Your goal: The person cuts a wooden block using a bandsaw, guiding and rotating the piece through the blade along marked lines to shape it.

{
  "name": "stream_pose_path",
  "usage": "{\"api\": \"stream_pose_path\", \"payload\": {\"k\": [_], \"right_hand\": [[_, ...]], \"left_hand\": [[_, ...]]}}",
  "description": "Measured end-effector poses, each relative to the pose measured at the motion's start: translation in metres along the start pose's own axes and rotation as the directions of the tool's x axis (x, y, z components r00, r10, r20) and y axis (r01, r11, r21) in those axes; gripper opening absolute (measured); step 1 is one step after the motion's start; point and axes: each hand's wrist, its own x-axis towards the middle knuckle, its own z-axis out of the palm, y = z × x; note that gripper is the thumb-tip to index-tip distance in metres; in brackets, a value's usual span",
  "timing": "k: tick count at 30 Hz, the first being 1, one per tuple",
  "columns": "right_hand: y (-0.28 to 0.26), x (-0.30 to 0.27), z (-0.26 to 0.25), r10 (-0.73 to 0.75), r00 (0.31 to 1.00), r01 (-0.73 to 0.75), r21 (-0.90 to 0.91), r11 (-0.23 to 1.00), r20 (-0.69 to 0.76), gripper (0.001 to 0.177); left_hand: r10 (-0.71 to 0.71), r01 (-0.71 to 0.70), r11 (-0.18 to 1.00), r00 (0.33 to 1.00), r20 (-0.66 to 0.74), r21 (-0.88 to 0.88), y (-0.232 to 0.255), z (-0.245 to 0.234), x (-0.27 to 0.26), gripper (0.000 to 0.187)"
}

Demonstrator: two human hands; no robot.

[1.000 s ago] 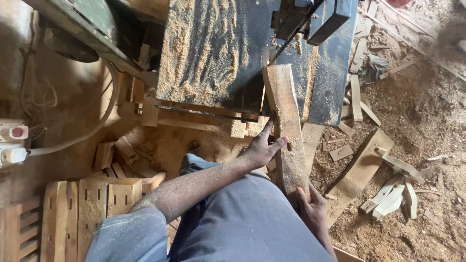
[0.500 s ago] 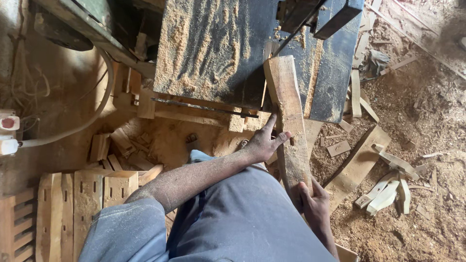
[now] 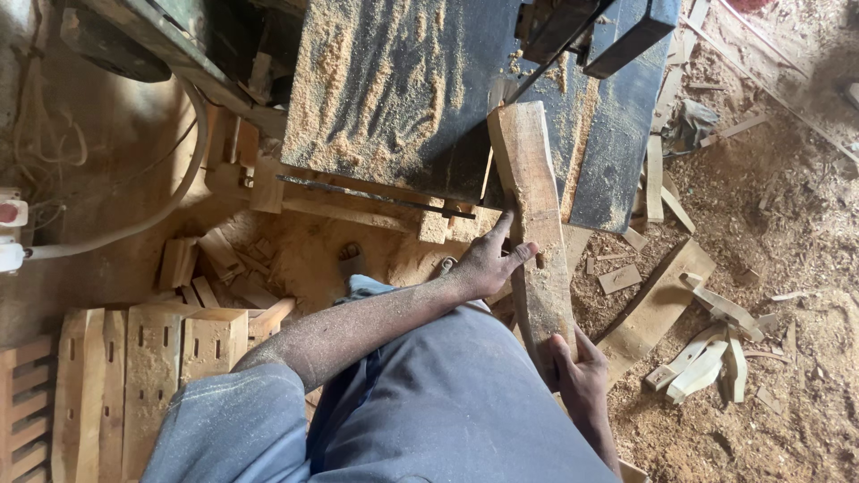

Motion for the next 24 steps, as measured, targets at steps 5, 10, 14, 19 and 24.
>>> {"api": "stream_pose_path", "payload": {"k": [5, 10, 14, 19, 24], "right_hand": [[0.0, 0.004, -0.002, -0.055, 0.998, 0.054, 0.044, 0.998, 0.018, 0.046], [-0.005, 0.008, -0.006, -0.104, 0.994, 0.102, 0.084, 0.991, 0.019, 0.042], [-0.007, 0.008, -0.007, -0.088, 0.996, 0.088, 0.038, 0.995, 0.008, 0.045], [-0.008, 0.003, -0.009, -0.066, 0.992, 0.06, 0.06, 0.996, 0.112, 0.031], [-0.014, 0.002, -0.005, -0.057, 0.994, 0.05, 0.078, 0.996, 0.091, 0.025]], "left_hand": [[0.048, -0.048, 0.999, 0.999, -0.011, 0.0, -0.006, 0.003, 0.005, 0.105], [-0.002, 0.002, 1.0, 1.0, 0.0, 0.004, -0.003, 0.004, 0.008, 0.107], [0.115, -0.113, 0.993, 0.99, -0.081, 0.028, 0.004, 0.0, 0.004, 0.101], [-0.039, 0.04, 0.998, 0.999, 0.016, -0.051, 0.025, -0.014, -0.01, 0.102], [0.098, -0.103, 0.99, 0.993, -0.065, -0.091, 0.001, -0.003, -0.002, 0.1]]}}
